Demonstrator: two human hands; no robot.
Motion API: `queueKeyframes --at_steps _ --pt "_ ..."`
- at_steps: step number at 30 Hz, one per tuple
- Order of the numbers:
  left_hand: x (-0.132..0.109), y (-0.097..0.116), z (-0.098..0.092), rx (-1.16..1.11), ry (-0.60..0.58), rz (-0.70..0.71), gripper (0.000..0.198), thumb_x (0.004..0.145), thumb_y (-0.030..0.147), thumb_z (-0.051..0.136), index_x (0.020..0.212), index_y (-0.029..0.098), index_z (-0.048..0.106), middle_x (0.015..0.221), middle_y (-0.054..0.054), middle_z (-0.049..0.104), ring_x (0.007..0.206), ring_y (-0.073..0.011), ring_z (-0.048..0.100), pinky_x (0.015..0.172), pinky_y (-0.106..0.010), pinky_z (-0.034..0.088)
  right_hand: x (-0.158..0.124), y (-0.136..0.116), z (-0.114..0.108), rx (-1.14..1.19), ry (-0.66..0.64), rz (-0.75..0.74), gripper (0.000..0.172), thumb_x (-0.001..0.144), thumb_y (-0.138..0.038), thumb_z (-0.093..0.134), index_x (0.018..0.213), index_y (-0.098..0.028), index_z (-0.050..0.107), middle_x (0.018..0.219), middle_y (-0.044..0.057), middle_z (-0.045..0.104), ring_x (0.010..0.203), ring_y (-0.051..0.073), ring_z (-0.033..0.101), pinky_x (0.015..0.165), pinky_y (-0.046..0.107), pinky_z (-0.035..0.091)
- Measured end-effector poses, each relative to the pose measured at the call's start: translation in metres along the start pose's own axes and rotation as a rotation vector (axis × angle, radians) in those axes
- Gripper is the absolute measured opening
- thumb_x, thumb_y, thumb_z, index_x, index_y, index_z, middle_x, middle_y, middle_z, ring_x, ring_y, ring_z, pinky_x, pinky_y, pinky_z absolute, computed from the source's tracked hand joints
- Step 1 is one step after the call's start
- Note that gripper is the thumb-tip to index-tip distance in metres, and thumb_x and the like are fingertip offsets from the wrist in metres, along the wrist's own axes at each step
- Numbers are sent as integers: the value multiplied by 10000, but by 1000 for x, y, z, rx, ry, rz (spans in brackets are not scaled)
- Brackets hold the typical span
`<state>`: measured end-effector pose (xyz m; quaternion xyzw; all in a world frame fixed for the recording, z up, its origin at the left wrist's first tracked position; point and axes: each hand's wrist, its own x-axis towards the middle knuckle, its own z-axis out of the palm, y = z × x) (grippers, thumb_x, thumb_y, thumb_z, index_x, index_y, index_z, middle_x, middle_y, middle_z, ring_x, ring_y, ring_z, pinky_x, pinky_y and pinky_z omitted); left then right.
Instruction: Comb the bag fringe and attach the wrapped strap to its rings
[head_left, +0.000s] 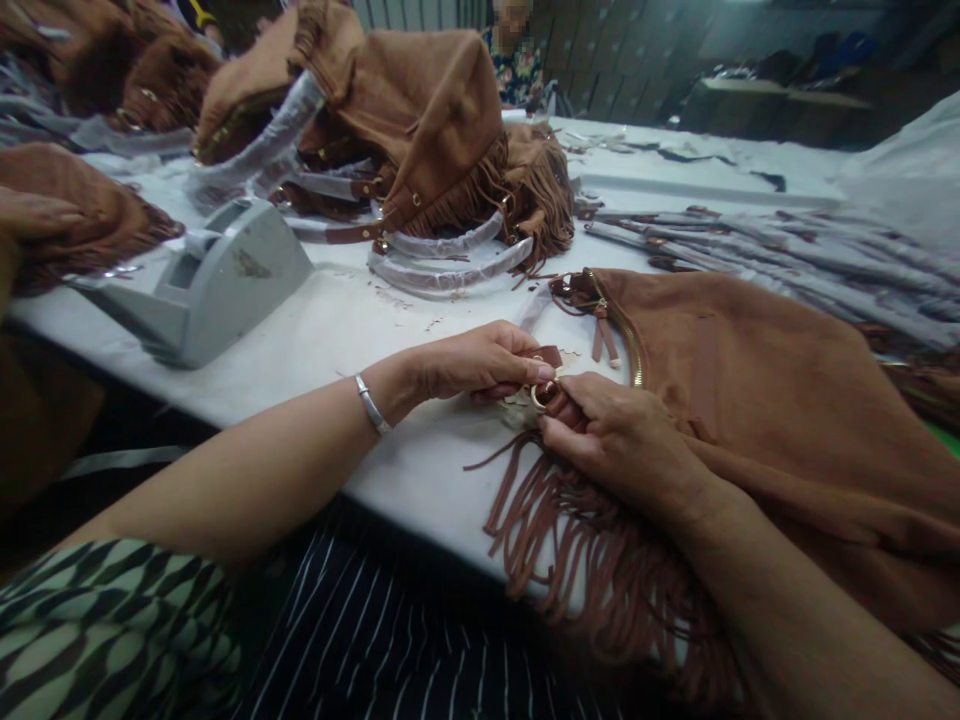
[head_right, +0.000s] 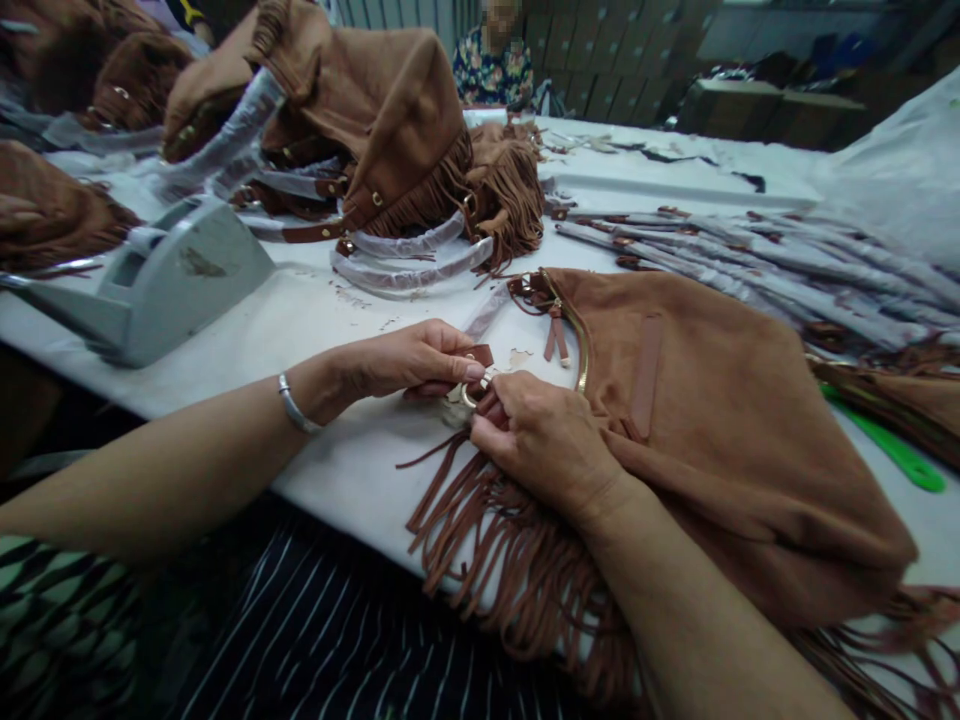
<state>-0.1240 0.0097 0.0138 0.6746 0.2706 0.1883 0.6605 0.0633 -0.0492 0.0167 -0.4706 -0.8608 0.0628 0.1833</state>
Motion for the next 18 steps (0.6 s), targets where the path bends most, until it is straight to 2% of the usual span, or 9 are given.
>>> queueKeyframes --at_steps 3,5,10,18 --pt "-3 -1 6 41 128 87 306 889 414 462 786 125 459 490 46 381 385 -41 309 355 -142 235 0 2 -2 15 33 68 130 766 -273 514 703 -159 525 724 28 570 617 125 488 611 256 344" --pt "-7 -1 8 68 163 93 319 912 426 395 825 126 461 502 45 390 390 -49 328 363 -147 252 0 4 -5 10 81 104 115 760 -247 509 687 -158 516 720 28 570 615 125 483 619 258 347" --pt "-13 2 5 231 54 -18 397 880 477 447 790 97 518 496 43 370 410 -38 281 380 -149 198 1 8 -8 39 127 126 90 759 -223 513 702 -155 530 716 27 568 623 124 490 622 250 358" --pt "-12 -2 -1 160 -10 -28 372 846 430 527 760 71 578 453 44 328 403 -39 248 390 -177 150 1 11 -8 67 94 30 99 775 -232 535 715 -154 526 698 16 543 641 122 490 626 245 355"
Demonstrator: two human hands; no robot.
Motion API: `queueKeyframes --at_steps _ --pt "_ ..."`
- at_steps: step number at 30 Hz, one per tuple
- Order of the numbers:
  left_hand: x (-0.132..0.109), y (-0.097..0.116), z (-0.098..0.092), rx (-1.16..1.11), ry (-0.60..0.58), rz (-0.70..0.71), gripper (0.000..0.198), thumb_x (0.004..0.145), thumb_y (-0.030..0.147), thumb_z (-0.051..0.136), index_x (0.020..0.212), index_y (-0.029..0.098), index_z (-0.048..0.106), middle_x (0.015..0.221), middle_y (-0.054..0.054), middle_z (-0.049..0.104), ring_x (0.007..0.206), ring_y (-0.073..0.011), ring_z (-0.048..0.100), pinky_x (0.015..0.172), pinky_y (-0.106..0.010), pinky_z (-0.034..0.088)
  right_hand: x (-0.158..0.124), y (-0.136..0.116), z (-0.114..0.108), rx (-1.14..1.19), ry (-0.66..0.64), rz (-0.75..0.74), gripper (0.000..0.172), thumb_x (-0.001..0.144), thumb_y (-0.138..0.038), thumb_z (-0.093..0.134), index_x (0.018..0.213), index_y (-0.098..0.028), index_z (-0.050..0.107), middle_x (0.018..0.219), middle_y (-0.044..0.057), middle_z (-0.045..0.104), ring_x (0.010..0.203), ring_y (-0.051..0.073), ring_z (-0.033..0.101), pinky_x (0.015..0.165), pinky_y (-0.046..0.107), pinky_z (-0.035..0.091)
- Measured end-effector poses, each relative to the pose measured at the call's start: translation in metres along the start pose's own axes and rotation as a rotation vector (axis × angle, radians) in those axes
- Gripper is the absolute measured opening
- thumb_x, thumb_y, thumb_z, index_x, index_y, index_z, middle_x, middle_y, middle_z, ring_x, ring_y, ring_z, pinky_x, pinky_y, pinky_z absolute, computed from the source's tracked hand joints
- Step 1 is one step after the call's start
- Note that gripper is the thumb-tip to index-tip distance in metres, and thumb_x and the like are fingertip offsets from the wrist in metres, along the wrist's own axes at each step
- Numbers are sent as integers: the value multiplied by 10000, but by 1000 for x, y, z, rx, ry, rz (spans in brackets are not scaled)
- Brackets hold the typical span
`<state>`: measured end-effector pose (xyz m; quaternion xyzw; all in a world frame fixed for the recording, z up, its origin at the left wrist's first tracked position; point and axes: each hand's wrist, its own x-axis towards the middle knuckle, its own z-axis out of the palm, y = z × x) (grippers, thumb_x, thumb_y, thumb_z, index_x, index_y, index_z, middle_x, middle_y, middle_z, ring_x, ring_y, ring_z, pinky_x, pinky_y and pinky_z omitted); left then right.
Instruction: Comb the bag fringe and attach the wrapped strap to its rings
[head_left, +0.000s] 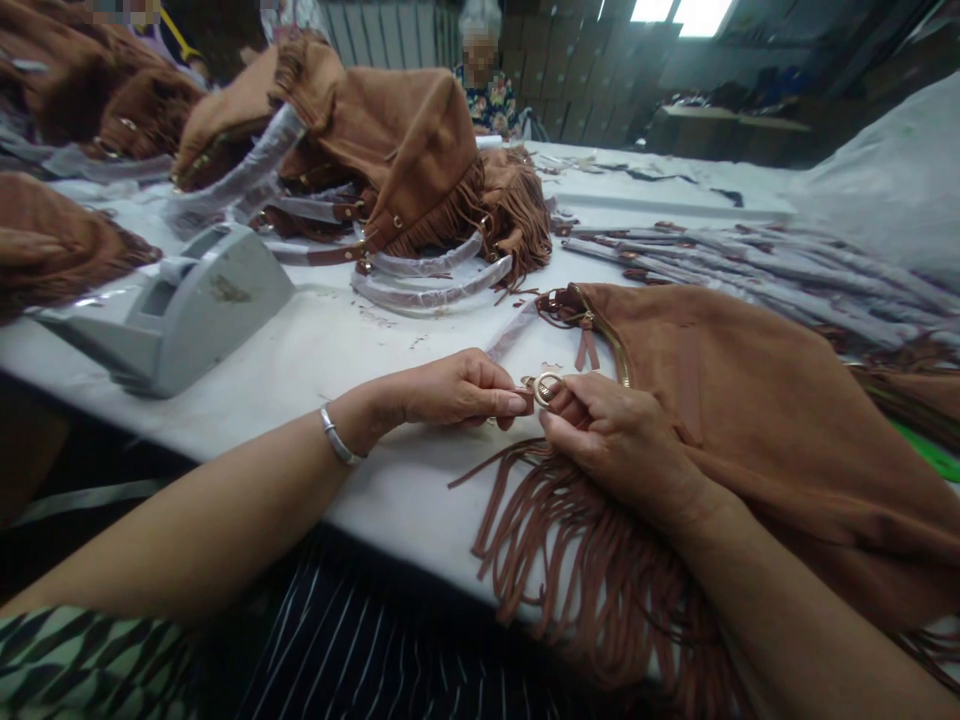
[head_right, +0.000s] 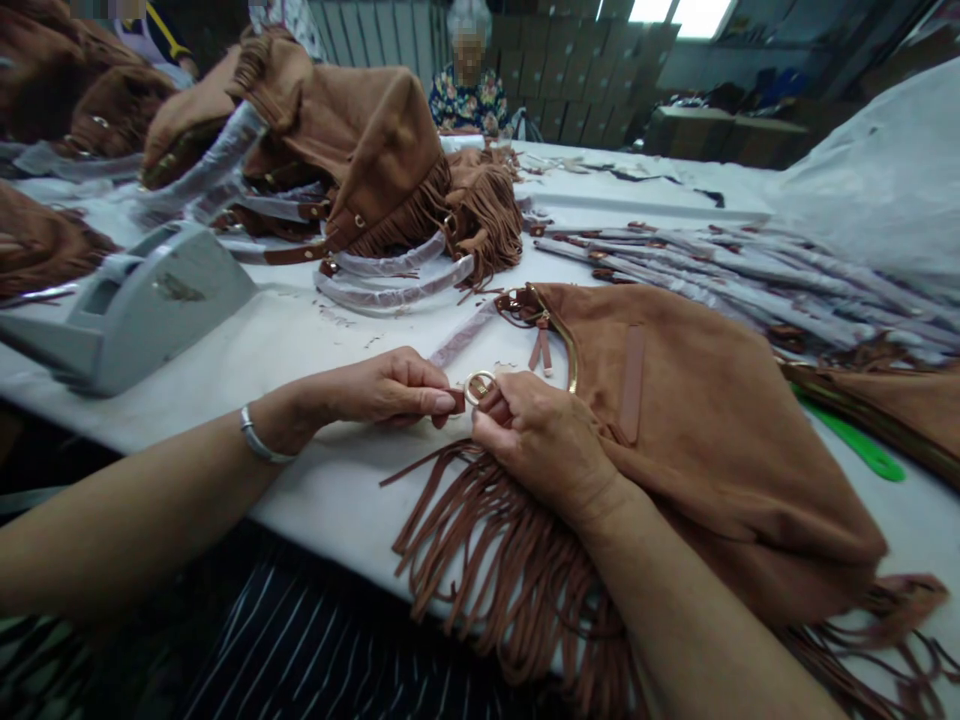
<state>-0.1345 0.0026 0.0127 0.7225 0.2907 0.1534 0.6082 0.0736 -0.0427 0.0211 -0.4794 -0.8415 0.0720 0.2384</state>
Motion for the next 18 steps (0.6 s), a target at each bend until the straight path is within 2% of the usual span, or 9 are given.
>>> queueKeyframes --at_steps 7,13,18 --pt "1 1 1 -28 -38 2 336 841 383 534 799 56 594 471 47 296 427 -42 227 395 -171 143 -1 -1 0 20 -8 -9 103 780 -230 543 719 -148 530 713 17 550 643 113 499 624 234 359" --pt "0 -2 1 -74 -45 55 356 842 321 539 1066 51 601 531 40 343 441 -37 254 398 -153 167 -1 3 3 -21 24 -10 109 767 -258 550 737 -154 535 726 21 555 646 126 505 615 243 359" --pt "2 -3 3 -117 -20 66 319 847 317 536 1002 47 602 538 35 372 433 -33 274 393 -151 185 0 5 6 -38 48 -29 114 772 -265 542 735 -157 531 718 18 549 639 127 502 617 245 365"
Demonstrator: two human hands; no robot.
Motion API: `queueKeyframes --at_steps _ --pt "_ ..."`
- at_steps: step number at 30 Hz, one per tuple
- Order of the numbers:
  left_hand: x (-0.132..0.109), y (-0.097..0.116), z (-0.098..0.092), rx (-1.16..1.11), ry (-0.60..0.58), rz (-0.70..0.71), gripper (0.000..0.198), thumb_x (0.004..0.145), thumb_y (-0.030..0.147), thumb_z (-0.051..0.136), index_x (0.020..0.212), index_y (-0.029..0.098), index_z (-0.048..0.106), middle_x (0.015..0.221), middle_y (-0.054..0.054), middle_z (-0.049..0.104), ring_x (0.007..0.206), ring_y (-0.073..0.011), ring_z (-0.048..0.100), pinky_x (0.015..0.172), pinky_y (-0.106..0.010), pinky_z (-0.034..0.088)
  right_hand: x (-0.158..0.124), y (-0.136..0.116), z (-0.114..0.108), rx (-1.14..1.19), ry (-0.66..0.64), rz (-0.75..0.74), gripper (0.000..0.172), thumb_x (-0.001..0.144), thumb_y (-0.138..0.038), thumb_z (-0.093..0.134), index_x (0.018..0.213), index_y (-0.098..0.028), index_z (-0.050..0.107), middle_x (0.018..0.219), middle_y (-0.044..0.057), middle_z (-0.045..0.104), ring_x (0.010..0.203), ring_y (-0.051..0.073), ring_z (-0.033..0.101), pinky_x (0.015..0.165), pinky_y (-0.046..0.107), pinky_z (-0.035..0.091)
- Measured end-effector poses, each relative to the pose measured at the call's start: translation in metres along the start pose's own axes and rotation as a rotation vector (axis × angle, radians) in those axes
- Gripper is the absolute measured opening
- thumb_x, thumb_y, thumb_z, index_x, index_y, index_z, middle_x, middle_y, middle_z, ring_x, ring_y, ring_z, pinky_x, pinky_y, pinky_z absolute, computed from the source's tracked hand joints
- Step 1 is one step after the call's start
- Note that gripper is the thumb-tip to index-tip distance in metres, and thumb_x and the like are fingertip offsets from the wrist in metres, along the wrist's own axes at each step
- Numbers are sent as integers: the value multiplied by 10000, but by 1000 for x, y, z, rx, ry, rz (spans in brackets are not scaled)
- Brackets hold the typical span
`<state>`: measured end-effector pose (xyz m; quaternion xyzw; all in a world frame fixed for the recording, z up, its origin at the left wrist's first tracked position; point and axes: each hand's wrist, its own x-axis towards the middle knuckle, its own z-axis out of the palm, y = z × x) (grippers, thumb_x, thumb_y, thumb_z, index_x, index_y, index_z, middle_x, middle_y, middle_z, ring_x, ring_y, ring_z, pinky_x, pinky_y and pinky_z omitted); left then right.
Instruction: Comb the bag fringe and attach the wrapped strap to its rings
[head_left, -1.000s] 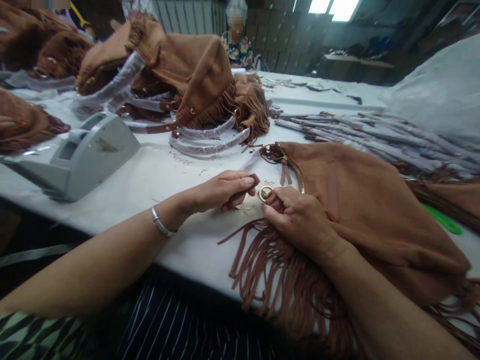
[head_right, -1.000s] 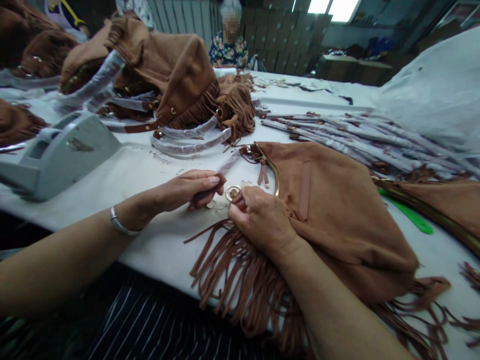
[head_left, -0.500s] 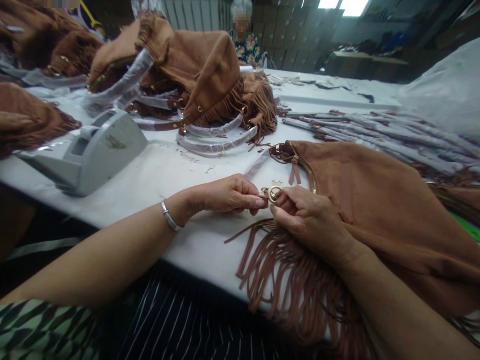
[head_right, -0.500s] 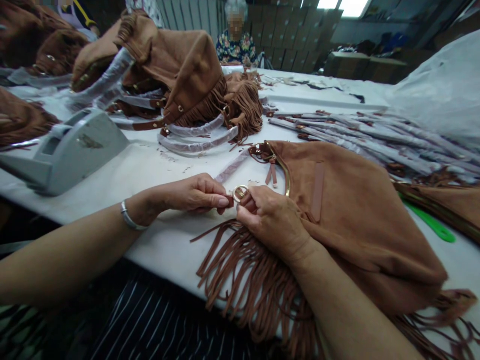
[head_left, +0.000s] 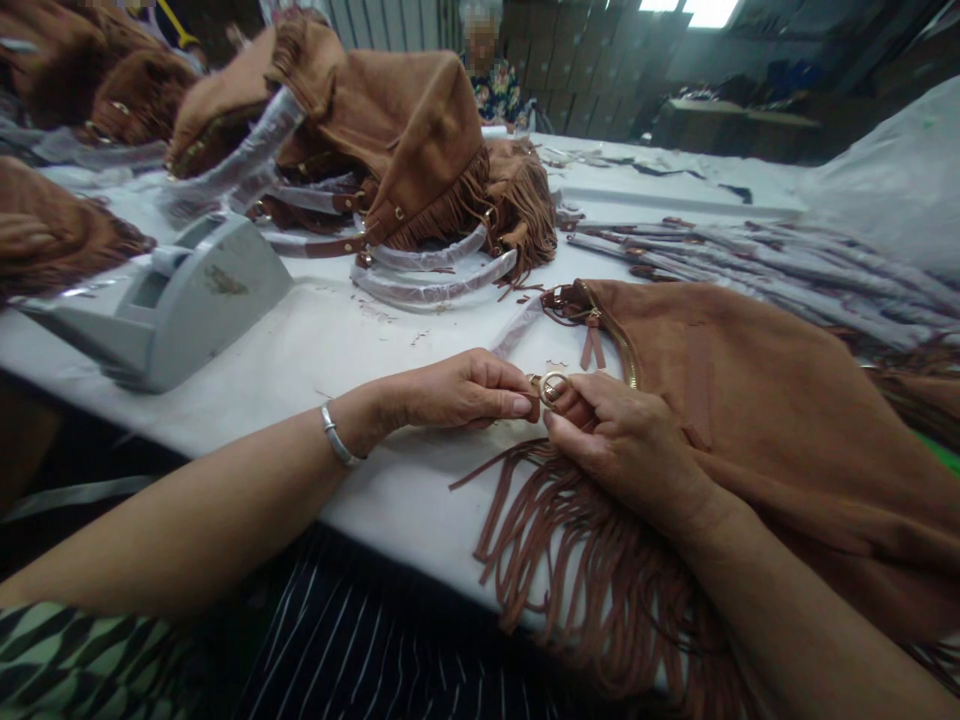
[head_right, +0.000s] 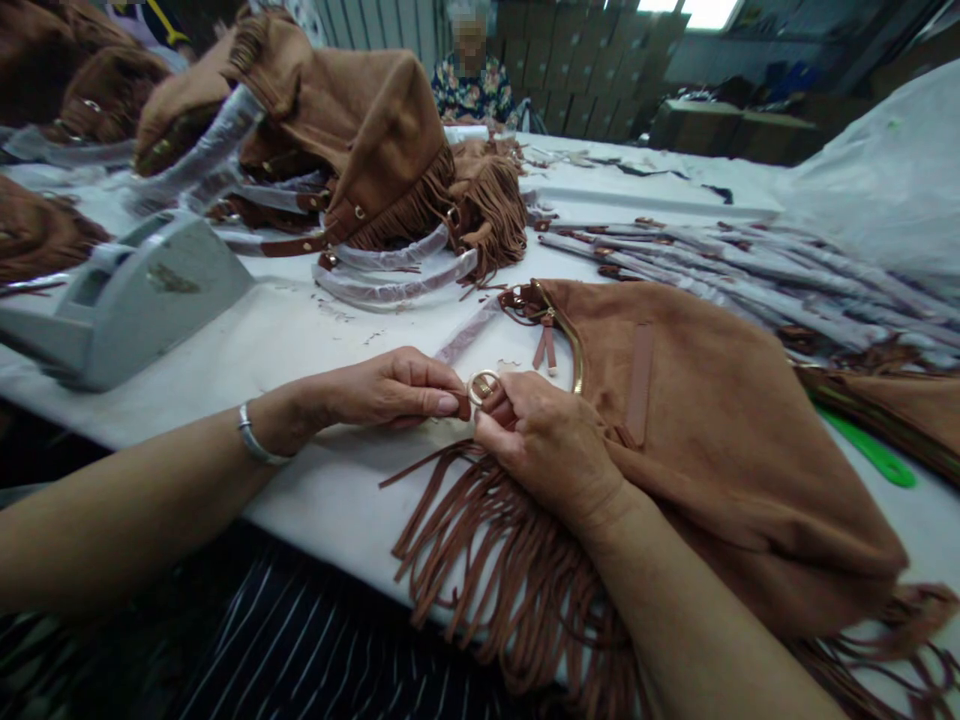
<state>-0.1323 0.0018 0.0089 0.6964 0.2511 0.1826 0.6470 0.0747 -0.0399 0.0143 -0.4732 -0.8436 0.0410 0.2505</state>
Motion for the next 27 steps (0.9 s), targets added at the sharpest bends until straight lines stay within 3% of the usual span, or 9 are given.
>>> queueKeyframes --at_steps 9,19,27 --pt "3 4 5 -98 46 -3 211 821 221 546 912 33 575 523 45 409 418 -20 298 383 -133 196 -2 1 3 -85 29 -32 173 786 -315 529 726 -153 525 717 22 540 617 125 491 601 246 360" --pt "0 5 8 -130 88 -112 126 774 164 544 788 40 562 508 47 405 419 -17 292 384 -129 195 -3 0 7 -242 58 -171 249 807 -373 546 714 -145 514 672 13 509 543 112 440 545 256 306" --pt "1 5 9 -124 108 -142 83 786 115 513 743 52 546 472 55 380 387 -17 280 363 -131 183 -4 -3 11 -342 94 -211 175 776 -293 572 715 -143 504 669 18 509 550 116 439 547 261 288"
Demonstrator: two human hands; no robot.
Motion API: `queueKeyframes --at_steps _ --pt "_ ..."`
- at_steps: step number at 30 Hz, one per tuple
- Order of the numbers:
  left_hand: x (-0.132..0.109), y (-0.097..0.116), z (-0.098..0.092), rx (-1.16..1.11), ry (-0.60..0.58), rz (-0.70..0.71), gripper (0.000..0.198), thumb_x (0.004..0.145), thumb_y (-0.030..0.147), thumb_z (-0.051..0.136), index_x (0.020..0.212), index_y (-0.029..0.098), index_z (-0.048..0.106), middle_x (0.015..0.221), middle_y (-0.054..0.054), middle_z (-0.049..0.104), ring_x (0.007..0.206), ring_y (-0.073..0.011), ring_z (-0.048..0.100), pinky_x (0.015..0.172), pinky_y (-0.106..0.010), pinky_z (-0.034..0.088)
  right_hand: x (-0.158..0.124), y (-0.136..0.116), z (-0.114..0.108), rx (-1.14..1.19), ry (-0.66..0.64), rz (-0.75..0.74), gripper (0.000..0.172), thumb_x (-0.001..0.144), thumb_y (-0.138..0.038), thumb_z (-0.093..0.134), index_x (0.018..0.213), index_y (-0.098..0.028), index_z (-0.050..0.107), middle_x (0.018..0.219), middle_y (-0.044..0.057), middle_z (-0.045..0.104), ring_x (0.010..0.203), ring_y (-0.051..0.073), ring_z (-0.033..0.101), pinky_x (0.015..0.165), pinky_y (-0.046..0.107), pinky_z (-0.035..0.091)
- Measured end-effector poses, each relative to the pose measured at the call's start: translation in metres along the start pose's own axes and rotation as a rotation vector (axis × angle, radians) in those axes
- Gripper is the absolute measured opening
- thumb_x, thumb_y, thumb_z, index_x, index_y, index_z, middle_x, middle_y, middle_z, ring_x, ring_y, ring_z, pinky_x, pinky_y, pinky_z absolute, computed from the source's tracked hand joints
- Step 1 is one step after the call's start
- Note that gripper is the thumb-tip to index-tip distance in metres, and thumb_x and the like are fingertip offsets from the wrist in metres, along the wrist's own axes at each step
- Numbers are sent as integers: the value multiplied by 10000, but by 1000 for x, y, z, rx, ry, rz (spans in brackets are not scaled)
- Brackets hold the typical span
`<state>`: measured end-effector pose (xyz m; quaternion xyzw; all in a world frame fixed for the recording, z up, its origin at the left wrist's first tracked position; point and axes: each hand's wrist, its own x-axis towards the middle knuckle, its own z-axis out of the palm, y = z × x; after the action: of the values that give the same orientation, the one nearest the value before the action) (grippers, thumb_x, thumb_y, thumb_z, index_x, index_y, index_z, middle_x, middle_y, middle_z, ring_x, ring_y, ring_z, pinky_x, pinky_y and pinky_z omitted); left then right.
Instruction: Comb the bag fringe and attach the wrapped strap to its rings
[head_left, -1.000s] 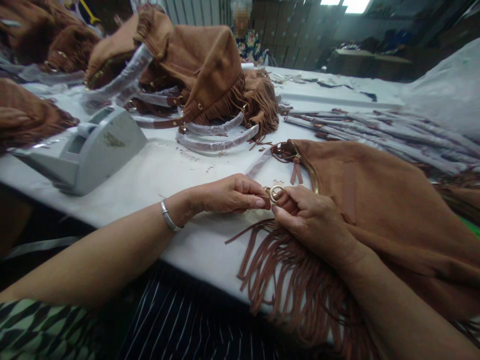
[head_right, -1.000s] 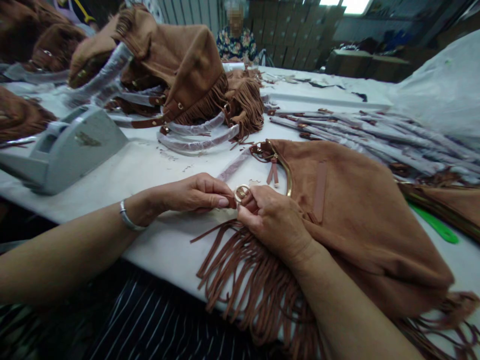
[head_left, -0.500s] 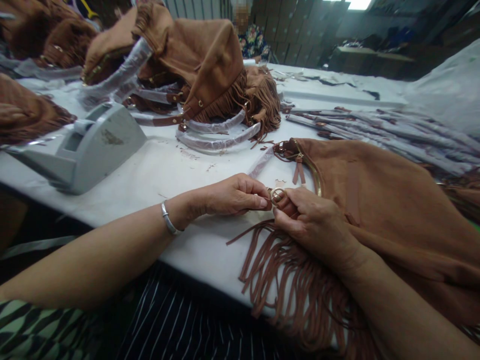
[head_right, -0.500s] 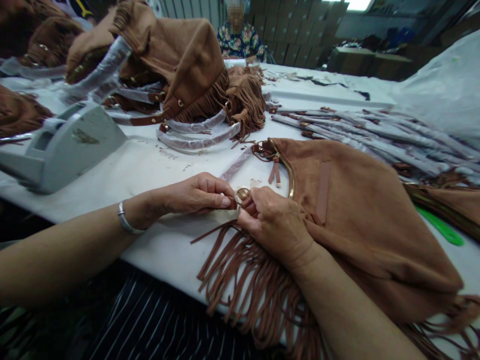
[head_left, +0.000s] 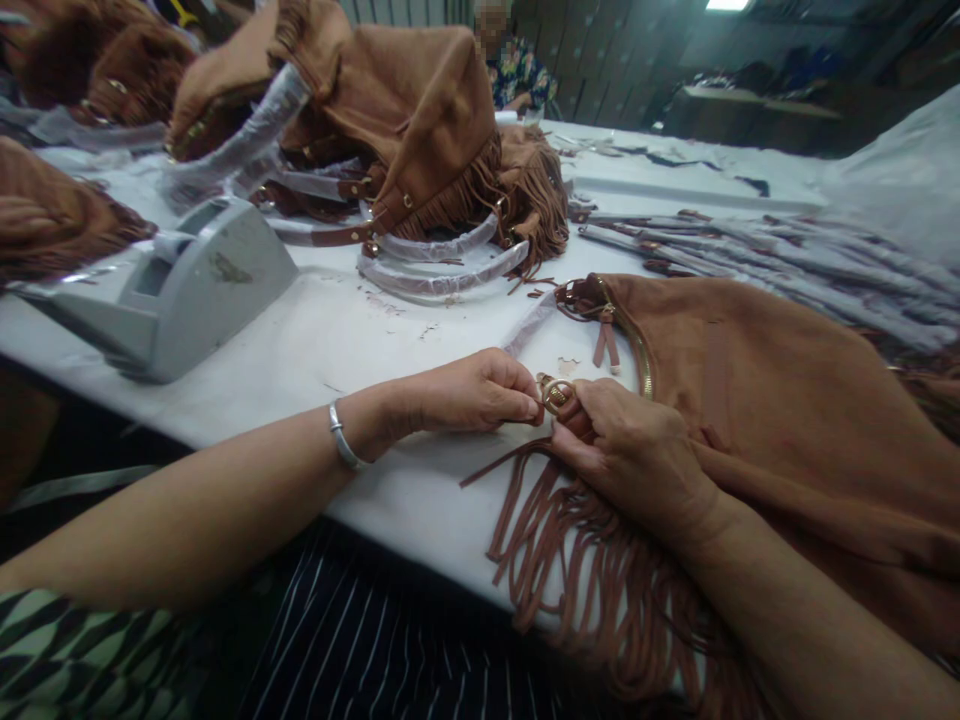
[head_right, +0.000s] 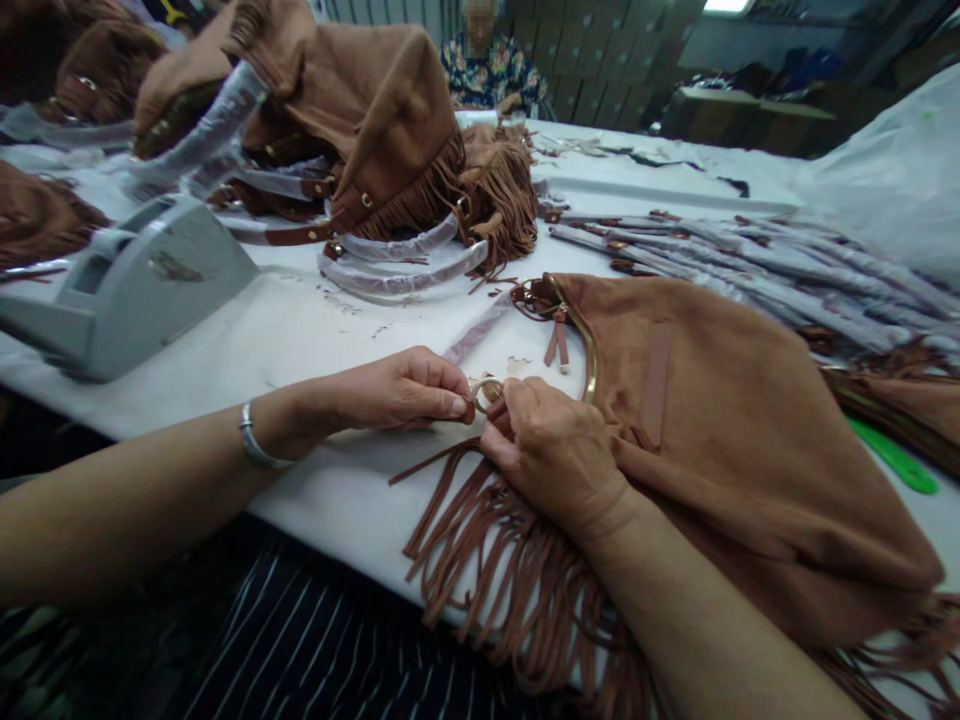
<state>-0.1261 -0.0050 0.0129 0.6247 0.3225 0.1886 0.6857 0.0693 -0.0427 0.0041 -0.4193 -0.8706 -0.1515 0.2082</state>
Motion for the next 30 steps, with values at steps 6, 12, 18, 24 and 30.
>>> queueKeyframes --at_steps 6,12,18,24,30 --pt "-2 6 2 -10 19 -43 78 794 105 516 741 54 544 452 59 370 364 -21 277 341 -132 177 0 0 2 -19 -10 5 177 768 -309 577 729 -146 517 686 23 527 564 126 460 559 266 300" --pt "-6 4 0 -28 -20 -37 97 792 140 522 749 62 557 427 53 371 332 -29 271 317 -139 165 -1 -2 1 -25 12 6 160 766 -297 566 729 -148 519 678 28 539 575 135 481 562 267 305" --pt "-6 3 0 -28 18 -36 89 767 149 524 743 73 565 422 42 387 312 -42 264 303 -159 145 -1 -3 2 -19 14 9 148 779 -285 542 723 -151 513 686 38 548 583 140 492 573 270 315" --pt "-7 4 1 -54 10 -44 100 755 161 520 710 84 567 417 36 389 310 -49 273 308 -167 161 -1 -3 1 -9 16 4 138 766 -281 550 733 -151 518 694 36 549 598 143 489 582 271 324" --pt "-7 3 0 -56 11 -45 115 747 191 541 722 83 572 419 38 399 312 -44 274 313 -162 173 -2 -4 1 2 25 0 111 746 -259 561 748 -150 538 680 20 539 599 142 499 587 272 324"
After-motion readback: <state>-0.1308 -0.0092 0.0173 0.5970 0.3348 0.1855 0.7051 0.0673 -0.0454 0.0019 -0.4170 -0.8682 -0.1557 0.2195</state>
